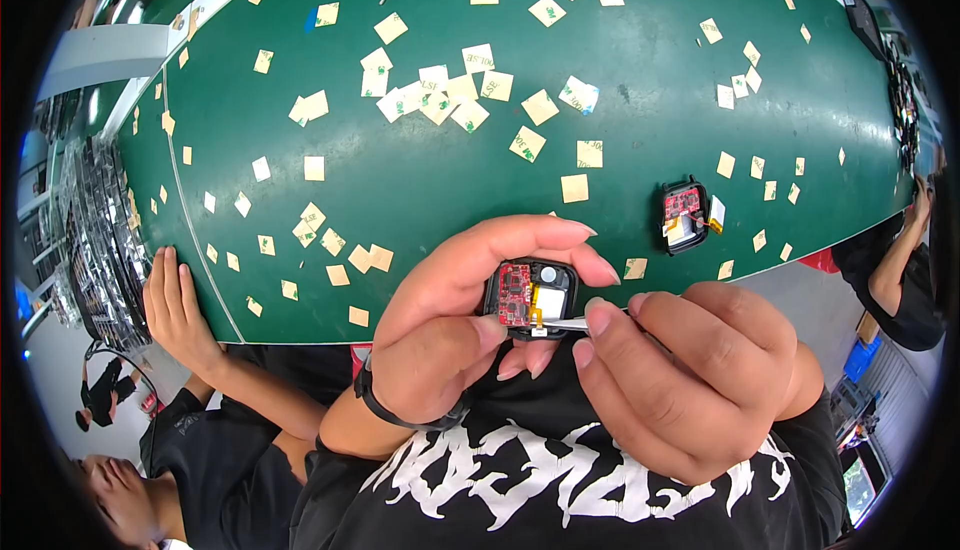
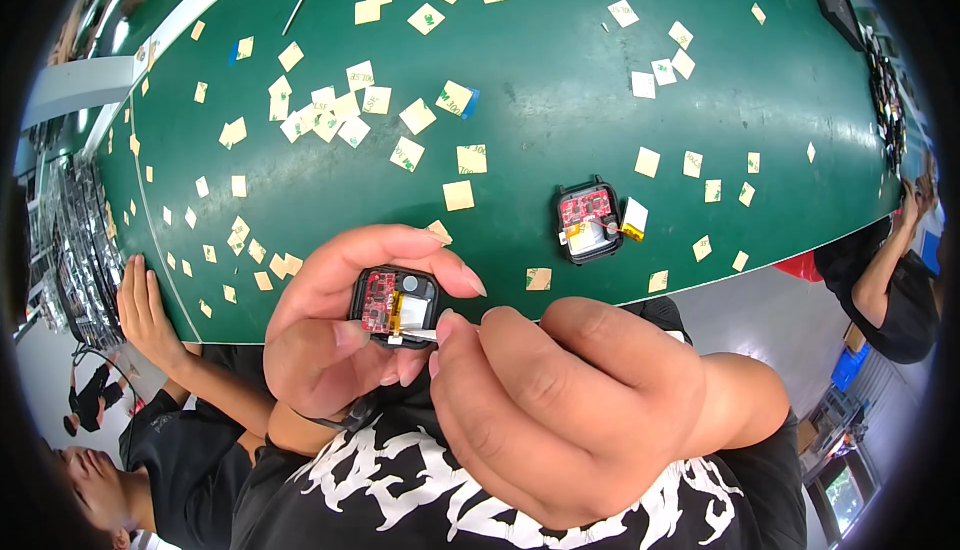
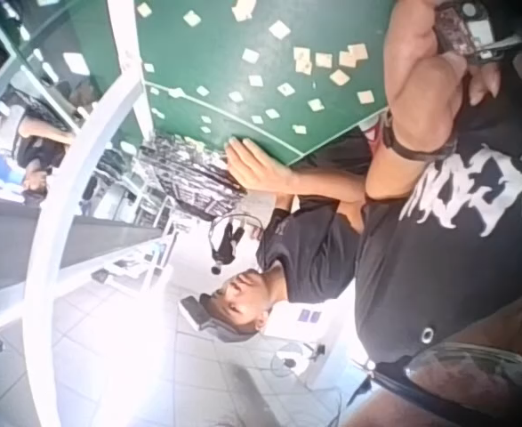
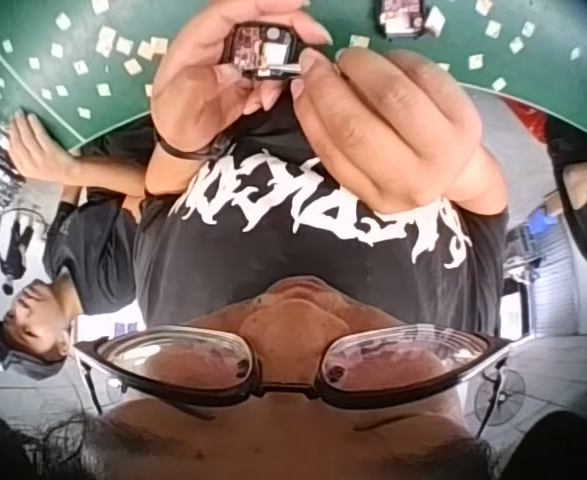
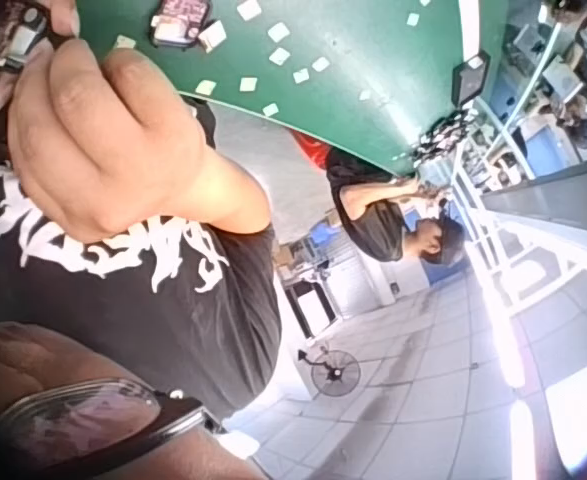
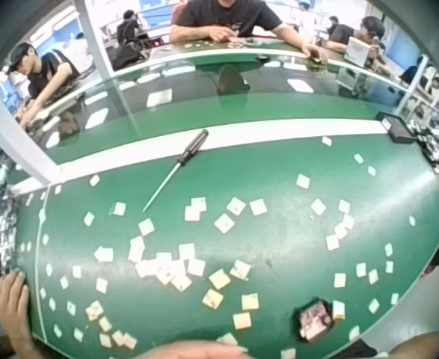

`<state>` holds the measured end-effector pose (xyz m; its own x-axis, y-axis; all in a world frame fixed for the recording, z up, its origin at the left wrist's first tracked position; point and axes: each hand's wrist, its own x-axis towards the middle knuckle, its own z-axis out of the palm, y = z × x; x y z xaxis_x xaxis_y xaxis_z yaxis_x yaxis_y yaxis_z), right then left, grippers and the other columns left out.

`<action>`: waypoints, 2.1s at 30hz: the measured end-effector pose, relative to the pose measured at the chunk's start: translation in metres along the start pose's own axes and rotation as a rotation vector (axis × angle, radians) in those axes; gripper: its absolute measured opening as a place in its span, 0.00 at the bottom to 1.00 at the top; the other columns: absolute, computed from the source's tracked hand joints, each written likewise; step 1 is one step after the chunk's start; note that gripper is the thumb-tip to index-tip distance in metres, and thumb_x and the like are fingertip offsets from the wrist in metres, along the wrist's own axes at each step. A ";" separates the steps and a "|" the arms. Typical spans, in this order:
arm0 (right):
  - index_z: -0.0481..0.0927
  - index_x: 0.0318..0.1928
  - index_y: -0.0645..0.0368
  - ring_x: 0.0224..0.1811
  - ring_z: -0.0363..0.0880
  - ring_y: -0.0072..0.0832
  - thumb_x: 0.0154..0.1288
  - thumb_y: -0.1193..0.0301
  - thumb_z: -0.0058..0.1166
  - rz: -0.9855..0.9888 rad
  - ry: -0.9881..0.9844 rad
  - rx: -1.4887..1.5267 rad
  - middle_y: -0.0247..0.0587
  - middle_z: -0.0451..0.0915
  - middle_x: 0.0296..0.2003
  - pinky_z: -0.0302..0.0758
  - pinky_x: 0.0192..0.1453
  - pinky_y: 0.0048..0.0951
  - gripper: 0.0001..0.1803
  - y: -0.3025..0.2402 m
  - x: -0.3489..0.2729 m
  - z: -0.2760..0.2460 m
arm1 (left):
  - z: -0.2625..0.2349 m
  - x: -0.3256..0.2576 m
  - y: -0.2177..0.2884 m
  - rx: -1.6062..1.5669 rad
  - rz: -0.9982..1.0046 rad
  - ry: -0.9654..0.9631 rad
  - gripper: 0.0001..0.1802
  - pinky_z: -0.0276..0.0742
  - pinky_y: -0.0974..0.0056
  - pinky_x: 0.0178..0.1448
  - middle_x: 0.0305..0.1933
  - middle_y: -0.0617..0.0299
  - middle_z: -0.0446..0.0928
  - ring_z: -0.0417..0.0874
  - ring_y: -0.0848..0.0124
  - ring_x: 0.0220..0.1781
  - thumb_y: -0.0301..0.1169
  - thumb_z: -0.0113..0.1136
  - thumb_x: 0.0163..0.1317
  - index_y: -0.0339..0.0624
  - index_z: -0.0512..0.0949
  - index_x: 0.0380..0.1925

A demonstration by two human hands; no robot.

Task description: The recorder uses tweezers to assemble small electronic modules, placing components into black casings on a production line workbench.

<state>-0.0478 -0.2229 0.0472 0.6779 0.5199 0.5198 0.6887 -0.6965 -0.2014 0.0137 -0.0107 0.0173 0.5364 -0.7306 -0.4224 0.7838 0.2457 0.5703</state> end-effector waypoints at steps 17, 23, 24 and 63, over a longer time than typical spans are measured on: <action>0.78 0.26 0.62 0.26 0.80 0.31 0.39 0.77 0.63 0.130 0.056 0.189 0.48 0.86 0.31 0.71 0.18 0.23 0.09 -0.001 0.006 -0.002 | 0.002 -0.004 -0.004 0.354 0.187 -0.040 0.31 0.78 0.71 0.37 0.58 0.36 0.79 0.82 0.70 0.40 0.29 0.47 0.58 0.31 0.70 0.64; 0.78 0.26 0.62 0.26 0.80 0.30 0.38 0.78 0.63 0.146 0.068 0.203 0.49 0.86 0.30 0.71 0.18 0.23 0.10 -0.004 0.004 -0.001 | 0.002 -0.003 -0.008 0.346 0.215 -0.033 0.31 0.79 0.70 0.37 0.58 0.35 0.79 0.82 0.70 0.39 0.29 0.48 0.59 0.31 0.71 0.64; 0.78 0.26 0.62 0.26 0.80 0.30 0.38 0.78 0.63 0.148 0.067 0.203 0.49 0.86 0.30 0.71 0.18 0.23 0.10 -0.005 0.004 -0.001 | 0.002 -0.003 -0.008 0.345 0.213 -0.034 0.31 0.79 0.70 0.37 0.58 0.35 0.79 0.82 0.70 0.39 0.29 0.48 0.59 0.31 0.71 0.64; 0.79 0.24 0.56 0.29 0.84 0.31 0.41 0.75 0.63 0.124 -0.032 0.059 0.41 0.87 0.31 0.70 0.22 0.24 0.07 -0.002 0.013 -0.007 | -0.005 -0.004 -0.005 0.167 0.146 -0.147 0.31 0.79 0.70 0.53 0.67 0.52 0.76 0.78 0.71 0.62 0.23 0.48 0.62 0.36 0.70 0.68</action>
<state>-0.0424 -0.2180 0.0602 0.7656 0.4479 0.4617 0.6127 -0.7264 -0.3113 0.0092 -0.0060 0.0130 0.5796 -0.7826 -0.2274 0.6322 0.2556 0.7314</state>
